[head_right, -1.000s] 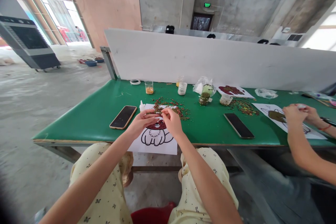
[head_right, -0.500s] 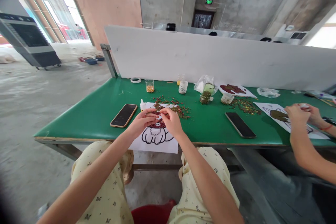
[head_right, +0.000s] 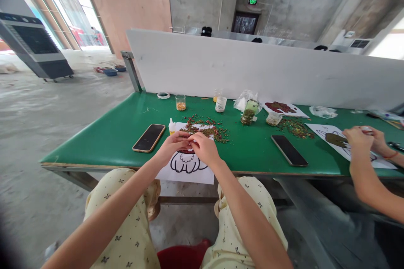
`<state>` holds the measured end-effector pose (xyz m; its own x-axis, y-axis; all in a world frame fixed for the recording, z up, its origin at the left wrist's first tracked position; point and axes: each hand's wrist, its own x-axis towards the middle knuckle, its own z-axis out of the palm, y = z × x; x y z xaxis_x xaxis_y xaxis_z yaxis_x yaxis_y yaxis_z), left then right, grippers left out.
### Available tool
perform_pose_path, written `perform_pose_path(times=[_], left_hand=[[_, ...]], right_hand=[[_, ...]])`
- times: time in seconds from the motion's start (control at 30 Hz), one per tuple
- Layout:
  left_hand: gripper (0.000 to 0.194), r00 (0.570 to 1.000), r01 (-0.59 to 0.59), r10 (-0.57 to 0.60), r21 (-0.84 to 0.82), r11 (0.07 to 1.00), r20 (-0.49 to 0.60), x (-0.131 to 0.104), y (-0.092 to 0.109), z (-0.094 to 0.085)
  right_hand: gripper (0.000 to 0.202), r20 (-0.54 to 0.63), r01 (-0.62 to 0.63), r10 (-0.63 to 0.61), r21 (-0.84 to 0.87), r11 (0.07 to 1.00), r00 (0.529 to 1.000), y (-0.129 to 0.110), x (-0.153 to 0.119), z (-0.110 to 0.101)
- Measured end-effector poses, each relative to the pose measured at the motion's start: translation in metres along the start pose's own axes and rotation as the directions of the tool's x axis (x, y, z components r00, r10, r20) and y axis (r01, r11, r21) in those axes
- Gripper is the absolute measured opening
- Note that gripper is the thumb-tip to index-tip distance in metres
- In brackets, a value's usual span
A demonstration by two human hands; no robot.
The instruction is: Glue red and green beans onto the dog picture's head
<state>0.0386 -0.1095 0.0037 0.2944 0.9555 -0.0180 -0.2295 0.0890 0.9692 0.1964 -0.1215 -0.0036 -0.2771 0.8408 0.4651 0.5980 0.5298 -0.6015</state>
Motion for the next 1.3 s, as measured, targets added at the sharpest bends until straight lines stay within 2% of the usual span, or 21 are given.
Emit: perform_pose_path(times=[0.23,0.37,0.53,0.63,0.7,0.83,0.97,1.07,1.13,1.2,1.3], left_hand=[[0.038,0.998,0.047,-0.047,0.011,0.999,0.045,0.000,-0.001,0.002],[0.034,0.997,0.064,-0.065,0.018,0.998,0.034,0.000,0.000,0.002],[0.031,0.997,0.073,-0.071,0.057,0.996,-0.033,-0.001,0.003,0.001],[0.027,0.994,0.095,-0.090,0.081,0.992,-0.068,-0.001,0.004,0.000],[0.026,0.992,0.111,-0.105,0.089,0.990,-0.076,0.000,0.003,-0.001],[0.025,0.988,0.128,-0.120,0.091,0.988,-0.093,0.001,0.003,-0.002],[0.025,0.986,0.144,-0.135,0.095,0.985,-0.094,0.001,0.003,-0.001],[0.024,0.987,0.136,-0.128,0.086,0.987,-0.099,0.001,0.002,-0.001],[0.024,0.989,0.123,-0.114,0.090,0.988,-0.099,0.001,0.001,-0.001],[0.022,0.989,0.116,-0.106,0.100,0.988,-0.099,0.001,0.001,-0.001],[0.021,0.989,0.118,-0.108,0.100,0.988,-0.099,0.001,0.003,-0.001]], right_hand=[[0.014,0.024,0.014,-0.010,-0.150,0.989,1.000,0.000,-0.002,-0.002],[0.013,-0.017,-0.032,0.029,-0.209,0.977,0.999,-0.003,-0.002,-0.002],[0.016,-0.133,-0.204,0.172,-0.290,0.935,0.976,0.002,0.002,-0.011],[0.020,-0.195,-0.360,0.309,-0.339,0.869,0.931,0.012,0.002,-0.026],[0.021,-0.193,-0.440,0.396,-0.349,0.828,0.898,0.020,0.001,-0.038],[0.018,-0.097,-0.484,0.477,-0.272,0.832,0.874,0.033,-0.006,-0.059],[0.012,-0.078,-0.504,0.501,-0.240,0.830,0.862,0.045,-0.014,-0.071],[0.011,-0.040,-0.544,0.549,-0.218,0.810,0.835,0.053,-0.021,-0.077],[0.014,0.082,-0.571,0.583,-0.131,0.810,0.808,0.059,-0.026,-0.080],[0.018,0.250,-0.596,0.588,-0.050,0.801,0.769,0.062,-0.030,-0.082],[0.025,0.409,-0.620,0.586,-0.061,0.782,0.699,0.063,-0.036,-0.084]])
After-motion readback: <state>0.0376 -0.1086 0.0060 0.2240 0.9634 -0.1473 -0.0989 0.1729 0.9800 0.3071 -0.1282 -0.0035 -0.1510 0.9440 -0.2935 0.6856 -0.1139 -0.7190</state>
